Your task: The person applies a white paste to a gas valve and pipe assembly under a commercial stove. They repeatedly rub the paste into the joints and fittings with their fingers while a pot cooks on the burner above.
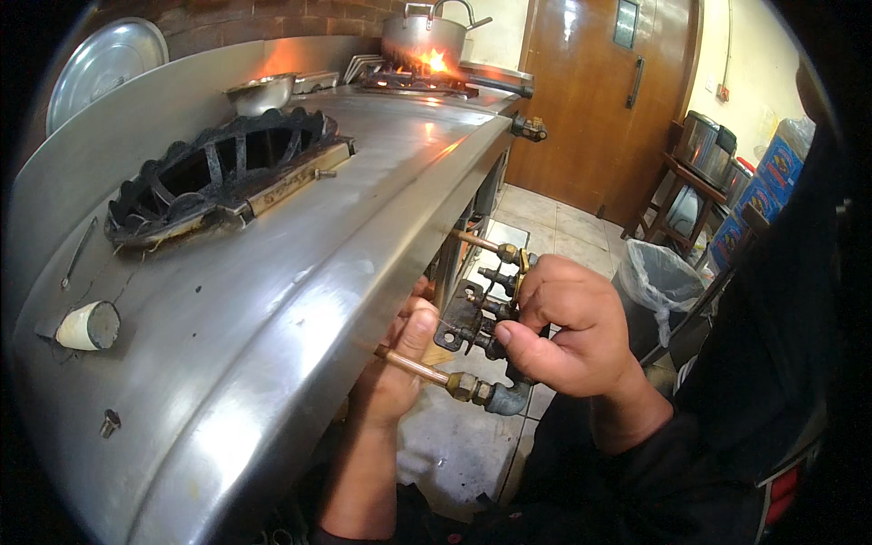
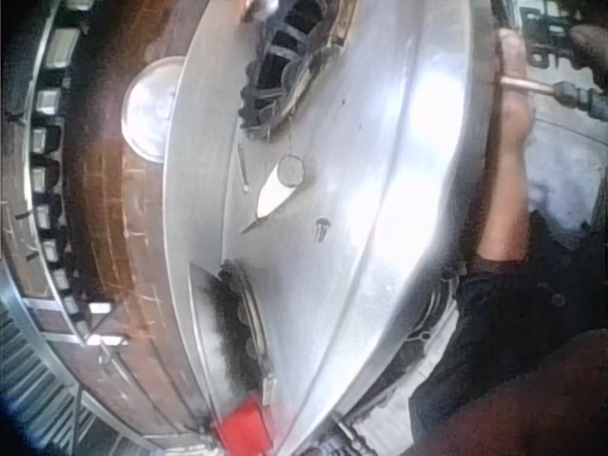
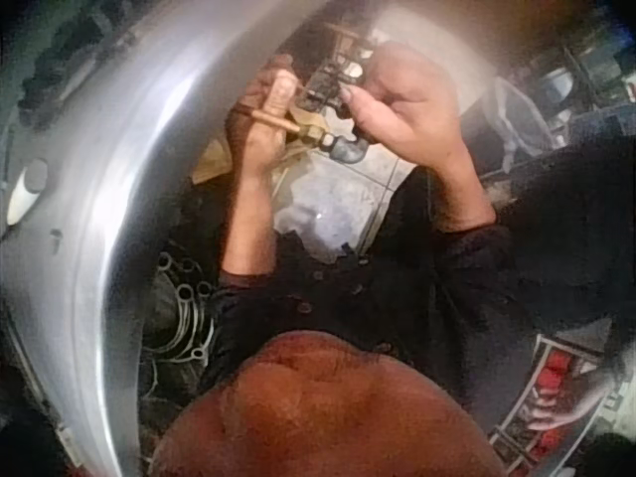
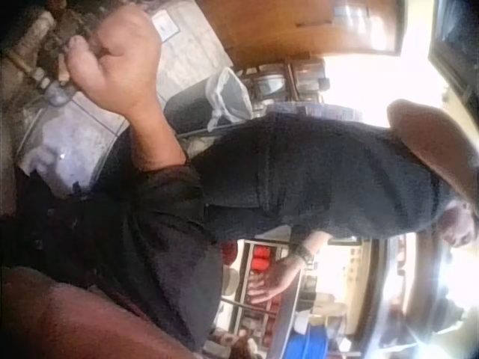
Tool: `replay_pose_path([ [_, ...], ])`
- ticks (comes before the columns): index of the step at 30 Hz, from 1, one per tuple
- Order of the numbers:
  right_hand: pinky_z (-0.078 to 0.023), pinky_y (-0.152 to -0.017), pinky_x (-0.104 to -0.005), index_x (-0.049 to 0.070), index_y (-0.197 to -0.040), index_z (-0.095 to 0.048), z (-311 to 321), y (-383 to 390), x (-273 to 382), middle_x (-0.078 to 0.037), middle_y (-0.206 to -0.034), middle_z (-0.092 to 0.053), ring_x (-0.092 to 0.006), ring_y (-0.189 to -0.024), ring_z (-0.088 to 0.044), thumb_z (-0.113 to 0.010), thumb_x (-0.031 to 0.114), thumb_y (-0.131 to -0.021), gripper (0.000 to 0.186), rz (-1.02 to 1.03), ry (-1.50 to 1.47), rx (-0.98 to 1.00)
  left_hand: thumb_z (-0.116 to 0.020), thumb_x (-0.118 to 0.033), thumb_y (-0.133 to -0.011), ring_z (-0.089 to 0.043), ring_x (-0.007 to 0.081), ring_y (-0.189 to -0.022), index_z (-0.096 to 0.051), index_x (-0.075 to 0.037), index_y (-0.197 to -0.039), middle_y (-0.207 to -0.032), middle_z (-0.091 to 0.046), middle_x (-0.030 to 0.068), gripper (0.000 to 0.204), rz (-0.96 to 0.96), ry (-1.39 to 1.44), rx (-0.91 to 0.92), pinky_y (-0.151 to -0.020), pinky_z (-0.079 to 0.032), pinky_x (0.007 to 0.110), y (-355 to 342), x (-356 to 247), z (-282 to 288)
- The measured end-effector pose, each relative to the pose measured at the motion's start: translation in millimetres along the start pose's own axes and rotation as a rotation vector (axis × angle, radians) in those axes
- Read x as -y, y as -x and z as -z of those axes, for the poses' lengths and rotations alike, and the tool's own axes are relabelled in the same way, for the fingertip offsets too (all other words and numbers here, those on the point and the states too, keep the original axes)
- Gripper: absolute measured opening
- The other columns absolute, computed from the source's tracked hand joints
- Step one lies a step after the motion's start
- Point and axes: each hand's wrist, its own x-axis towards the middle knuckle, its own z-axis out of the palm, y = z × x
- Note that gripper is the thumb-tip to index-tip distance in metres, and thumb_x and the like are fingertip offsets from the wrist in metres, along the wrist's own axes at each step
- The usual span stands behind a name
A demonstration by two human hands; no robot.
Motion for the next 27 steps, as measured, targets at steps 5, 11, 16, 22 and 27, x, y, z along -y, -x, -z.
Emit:
replay_pose_path([
  [5, -0.039, -0.054, -0.0374, 0.006, -0.062, -0.054, 1.2, 0.2, 0.4, -0.008, -0.062, -0.051, -0.0278, -0.059, -0.051, -0.075, 0.005, -0.071, 0.023, -0.007, 0.01, 0.011, -0.065, -0.009, -0.093, -0.056, 0.017, -0.107, -0.064, -0.003, -0.106, -0.105, -0.062, 0.0063, 0.015, -0.109, -0.007, 0.139, -0.096, -0.044, 0.033, -0.4, 3.2, 4.8],
  [11, -0.039, -0.054, -0.0374, 0.006, -0.062, -0.054, 0.6, -0.9, 0.1, -0.008, -0.062, -0.051, -0.0281, -0.059, -0.05, -0.075, 0.005, -0.07, 0.023, -0.014, 0.028, 0.022, -0.067, -0.009, -0.092, -0.055, 0.018, -0.109, -0.065, -0.005, -0.103, -0.108, -0.061, 0.0067, 0.012, -0.143, -0.005, 0.169, -0.098, -0.042, 0.034, -2.8, 8.1, 9.6],
  [16, -0.039, -0.054, -0.0374, 0.007, -0.062, -0.054, -1.3, 0.5, 0.2, -0.008, -0.062, -0.052, -0.0278, -0.059, -0.051, -0.075, 0.005, -0.07, 0.022, -0.025, 0.021, 0.014, -0.067, -0.009, -0.092, -0.055, 0.018, -0.108, -0.065, -0.005, -0.102, -0.109, -0.061, 0.0072, 0.011, -0.12, -0.015, 0.146, -0.098, -0.042, 0.034, 0.3, 5.0, 5.9],
  [22, -0.039, -0.053, -0.0375, 0.006, -0.063, -0.055, -0.8, -0.1, -0.7, -0.008, -0.064, -0.053, -0.0272, -0.059, -0.051, -0.075, 0.005, -0.07, 0.022, 0.005, 0.011, 0.017, -0.066, -0.007, -0.092, -0.055, 0.018, -0.107, -0.066, -0.005, -0.101, -0.11, -0.06, 0.0065, 0.01, -0.137, 0.005, 0.181, -0.097, -0.042, 0.034, -1.2, 5.7, 4.5],
  [27, -0.039, -0.054, -0.0384, 0.006, -0.063, -0.055, 3.5, -0.6, 0.5, -0.008, -0.064, -0.051, -0.0283, -0.06, -0.051, -0.076, 0.005, -0.07, 0.022, -0.011, 0.044, 0.057, -0.064, -0.008, -0.09, -0.054, 0.0218, -0.109, -0.066, -0.004, -0.095, -0.111, -0.059, 0.0086, 0.006, -0.09, -0.006, 0.254, -0.102, -0.039, 0.04, -6.8, 10.8, 11.5],
])
